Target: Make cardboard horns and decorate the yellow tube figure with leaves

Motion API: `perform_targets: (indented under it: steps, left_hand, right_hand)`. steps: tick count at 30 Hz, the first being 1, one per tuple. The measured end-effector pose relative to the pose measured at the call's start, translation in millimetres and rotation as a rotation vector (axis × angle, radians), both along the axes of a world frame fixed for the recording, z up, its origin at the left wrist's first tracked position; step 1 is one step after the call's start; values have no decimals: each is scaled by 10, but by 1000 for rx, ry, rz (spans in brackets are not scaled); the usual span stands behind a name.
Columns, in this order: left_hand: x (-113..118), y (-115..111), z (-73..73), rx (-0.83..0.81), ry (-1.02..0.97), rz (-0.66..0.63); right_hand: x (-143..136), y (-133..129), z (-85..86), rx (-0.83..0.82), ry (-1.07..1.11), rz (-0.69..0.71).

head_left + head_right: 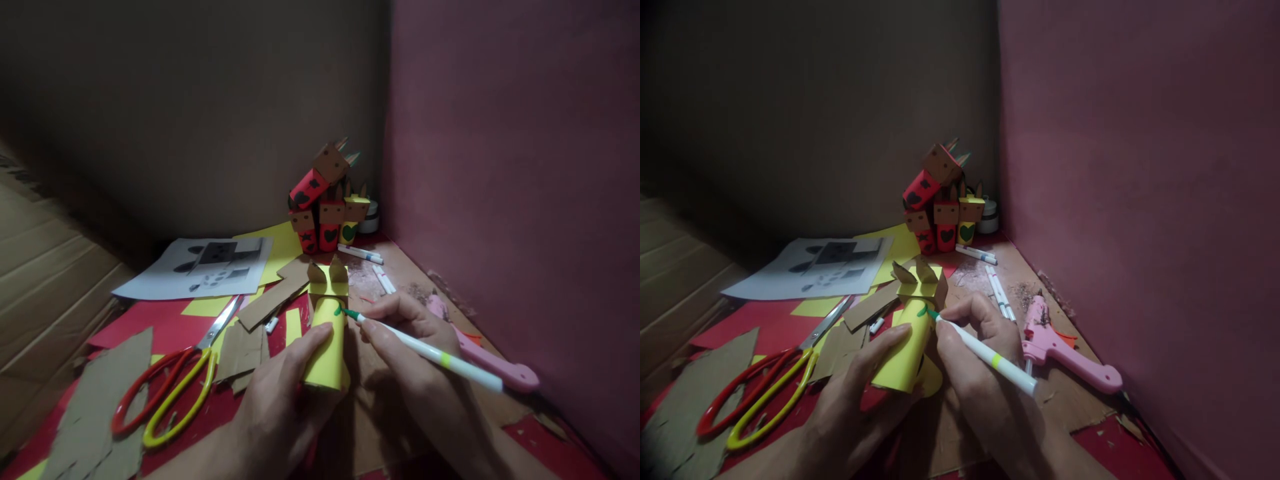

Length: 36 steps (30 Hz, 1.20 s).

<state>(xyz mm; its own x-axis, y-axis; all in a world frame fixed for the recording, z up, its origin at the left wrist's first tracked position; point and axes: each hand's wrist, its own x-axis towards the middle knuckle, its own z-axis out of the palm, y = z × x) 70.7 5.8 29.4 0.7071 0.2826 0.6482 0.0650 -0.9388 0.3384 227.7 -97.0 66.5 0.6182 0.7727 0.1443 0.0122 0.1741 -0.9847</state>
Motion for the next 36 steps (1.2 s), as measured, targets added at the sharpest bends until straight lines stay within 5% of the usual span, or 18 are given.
perform_targets:
  steps: [15,36]
  left_hand:
    - [1,8,-29,-21,-2,-10]
    - [13,11,-29,-27,1,-24]
  right_hand:
    - [21,-20,-52,108,64,-28]
    - [18,-32,18,-13,-58,-8]
